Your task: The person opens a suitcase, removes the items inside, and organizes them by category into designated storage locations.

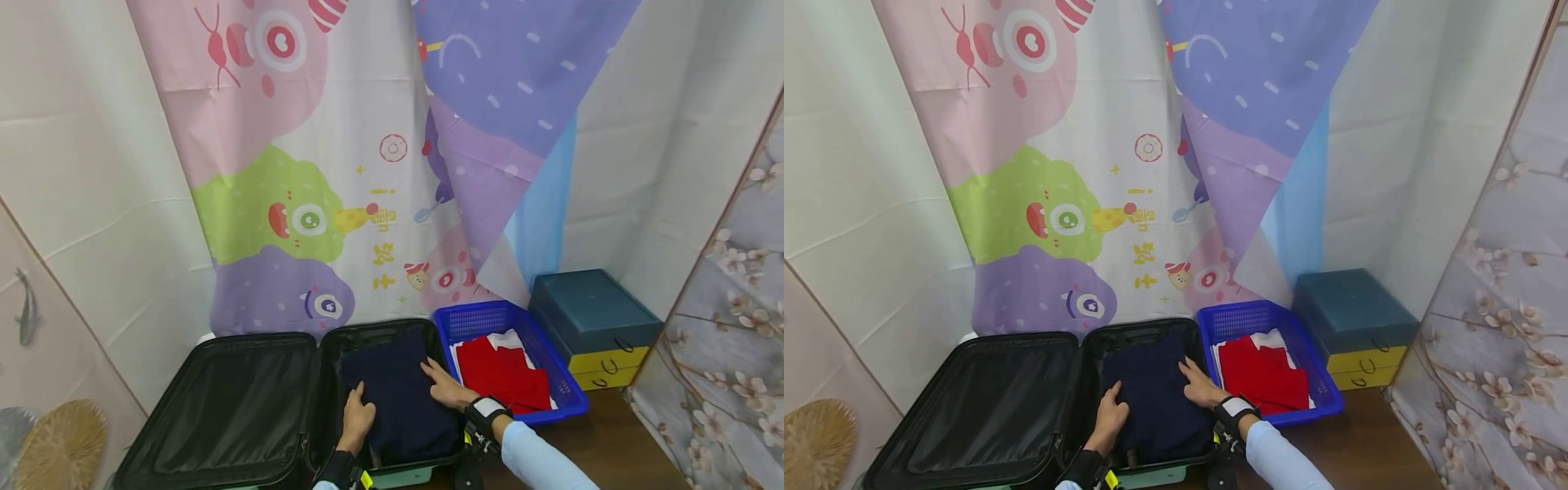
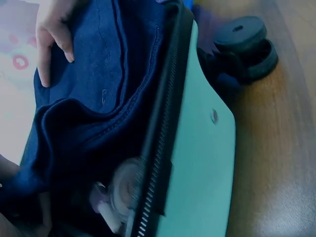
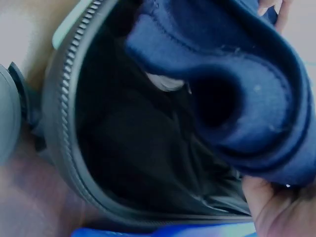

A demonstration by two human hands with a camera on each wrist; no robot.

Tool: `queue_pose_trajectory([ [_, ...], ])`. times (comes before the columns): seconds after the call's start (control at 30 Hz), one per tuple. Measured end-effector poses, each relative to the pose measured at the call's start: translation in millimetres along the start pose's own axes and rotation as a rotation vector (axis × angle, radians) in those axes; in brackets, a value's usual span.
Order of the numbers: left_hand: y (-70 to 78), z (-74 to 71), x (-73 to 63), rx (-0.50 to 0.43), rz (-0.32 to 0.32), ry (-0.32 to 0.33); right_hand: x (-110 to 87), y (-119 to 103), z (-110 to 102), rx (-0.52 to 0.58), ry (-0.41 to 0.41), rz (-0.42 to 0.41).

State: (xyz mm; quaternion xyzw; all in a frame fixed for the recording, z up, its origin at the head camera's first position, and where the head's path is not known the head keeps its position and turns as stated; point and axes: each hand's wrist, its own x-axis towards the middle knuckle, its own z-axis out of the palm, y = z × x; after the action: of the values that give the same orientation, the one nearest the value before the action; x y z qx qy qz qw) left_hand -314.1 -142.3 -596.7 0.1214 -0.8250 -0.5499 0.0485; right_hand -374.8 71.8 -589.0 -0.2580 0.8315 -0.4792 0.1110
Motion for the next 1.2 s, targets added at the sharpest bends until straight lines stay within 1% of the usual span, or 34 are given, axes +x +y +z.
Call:
queue_pose_trajectory([
  [0.13,10.0,1.6,1.3,-0.021,0.016,-0.002,-1.5,-6,-16,0.015,-0.017,0.054],
  [0.2,16.3,3.0,1.3,-0.042,0.029,-0.008,-2.1,-10,-26,0.040,-0.014,0.070],
  [0.27,23.5,5.2,0.8,-0.065,0.045,-0.011,-3.2,-13,-37,0.030,-0.017,0.073],
  [0.33,30.3,9.1,-0.7,-0.072,0.072,-0.004,-5.6,-15,-47,0.025,-0.013,0.056],
  [0.5,42.2,25.5,-4.9,-0.079,0.141,0.014,-18.7,-14,-73,0.022,0.006,0.041],
  [0.73,62.5,52.0,-8.8,-0.113,0.165,-0.016,-40.1,-1,-101,-0.005,0.037,0.057],
  [0.83,70.0,64.7,-10.2,-0.114,0.195,-0.030,-49.5,6,-113,-0.003,0.050,0.072],
  [0.97,76.9,84.4,-11.6,-0.126,0.227,-0.076,-61.0,14,-130,-0.019,0.068,0.102],
  [1.1,80.1,102.3,-13.6,-0.141,0.228,-0.158,-67.4,24,-141,-0.057,0.109,0.117],
  [1.13,80.2,106.0,-14.3,-0.147,0.236,-0.177,-68.0,28,-143,-0.073,0.124,0.114],
  [1.2,79.1,113.5,-16.4,-0.151,0.252,-0.208,-69.0,35,-145,-0.144,0.148,0.116],
])
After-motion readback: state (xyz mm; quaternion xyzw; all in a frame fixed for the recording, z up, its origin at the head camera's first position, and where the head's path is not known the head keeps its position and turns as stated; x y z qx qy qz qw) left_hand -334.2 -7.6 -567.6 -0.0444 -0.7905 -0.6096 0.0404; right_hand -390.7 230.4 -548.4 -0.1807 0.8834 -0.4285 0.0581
